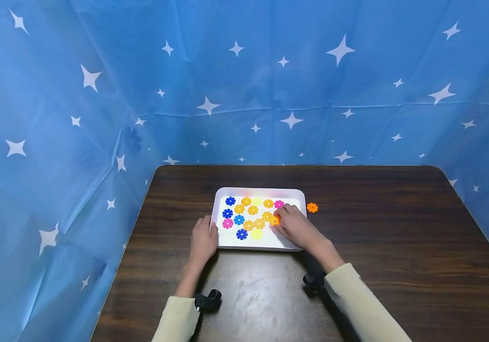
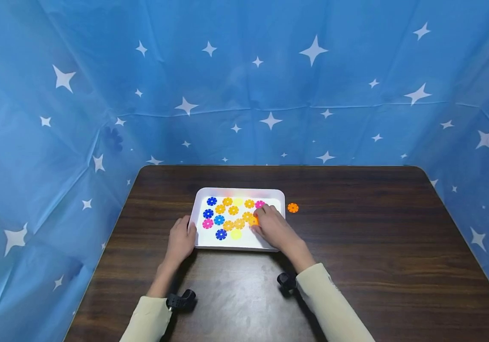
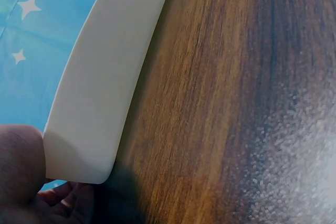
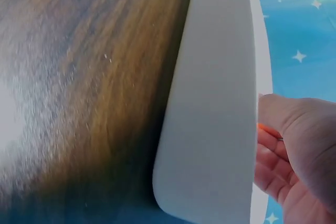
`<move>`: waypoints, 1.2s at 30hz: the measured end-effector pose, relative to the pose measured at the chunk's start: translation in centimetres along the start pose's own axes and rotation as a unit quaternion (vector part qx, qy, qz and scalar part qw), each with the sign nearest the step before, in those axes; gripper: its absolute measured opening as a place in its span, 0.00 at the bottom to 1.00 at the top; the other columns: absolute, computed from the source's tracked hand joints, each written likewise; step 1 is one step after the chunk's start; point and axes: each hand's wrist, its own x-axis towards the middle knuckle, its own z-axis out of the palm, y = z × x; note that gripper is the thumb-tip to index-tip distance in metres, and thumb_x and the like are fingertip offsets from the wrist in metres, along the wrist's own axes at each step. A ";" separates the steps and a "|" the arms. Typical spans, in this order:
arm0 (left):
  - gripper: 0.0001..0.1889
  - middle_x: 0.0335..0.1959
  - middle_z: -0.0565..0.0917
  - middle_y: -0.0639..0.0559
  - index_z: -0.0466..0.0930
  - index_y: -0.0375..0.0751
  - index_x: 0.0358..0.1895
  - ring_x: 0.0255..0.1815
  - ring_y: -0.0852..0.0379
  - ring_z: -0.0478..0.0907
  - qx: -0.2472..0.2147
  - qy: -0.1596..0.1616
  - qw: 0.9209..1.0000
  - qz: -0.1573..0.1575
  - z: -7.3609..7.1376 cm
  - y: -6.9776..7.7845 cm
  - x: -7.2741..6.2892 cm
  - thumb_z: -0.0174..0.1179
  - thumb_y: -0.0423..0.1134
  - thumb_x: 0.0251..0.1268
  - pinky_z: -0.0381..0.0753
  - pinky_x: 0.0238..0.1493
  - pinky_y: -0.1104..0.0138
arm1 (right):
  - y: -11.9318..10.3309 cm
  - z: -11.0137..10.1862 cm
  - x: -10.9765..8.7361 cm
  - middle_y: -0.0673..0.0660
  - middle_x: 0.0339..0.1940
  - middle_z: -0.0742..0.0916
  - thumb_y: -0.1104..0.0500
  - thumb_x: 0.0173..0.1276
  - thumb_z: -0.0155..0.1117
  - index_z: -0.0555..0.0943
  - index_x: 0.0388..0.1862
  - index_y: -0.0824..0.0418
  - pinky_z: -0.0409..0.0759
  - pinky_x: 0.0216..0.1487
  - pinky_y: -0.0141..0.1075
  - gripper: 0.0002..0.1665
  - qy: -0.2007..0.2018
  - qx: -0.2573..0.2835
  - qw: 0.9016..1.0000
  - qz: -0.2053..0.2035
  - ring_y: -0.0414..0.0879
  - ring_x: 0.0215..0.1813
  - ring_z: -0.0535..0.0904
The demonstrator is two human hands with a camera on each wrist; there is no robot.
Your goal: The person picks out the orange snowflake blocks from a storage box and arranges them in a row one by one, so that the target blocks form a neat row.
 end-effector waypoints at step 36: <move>0.19 0.52 0.81 0.32 0.76 0.29 0.61 0.53 0.36 0.81 -0.006 -0.039 0.998 -0.047 -0.2 0.5 0.0 0.48 0.39 0.79 0.81 0.55 0.46 | 8.2 -5.4 -1.7 0.67 0.56 0.80 0.55 0.75 0.64 0.76 0.62 0.70 0.79 0.60 0.53 0.25 0.031 0.037 0.992 0.121 0.59 0.55 0.73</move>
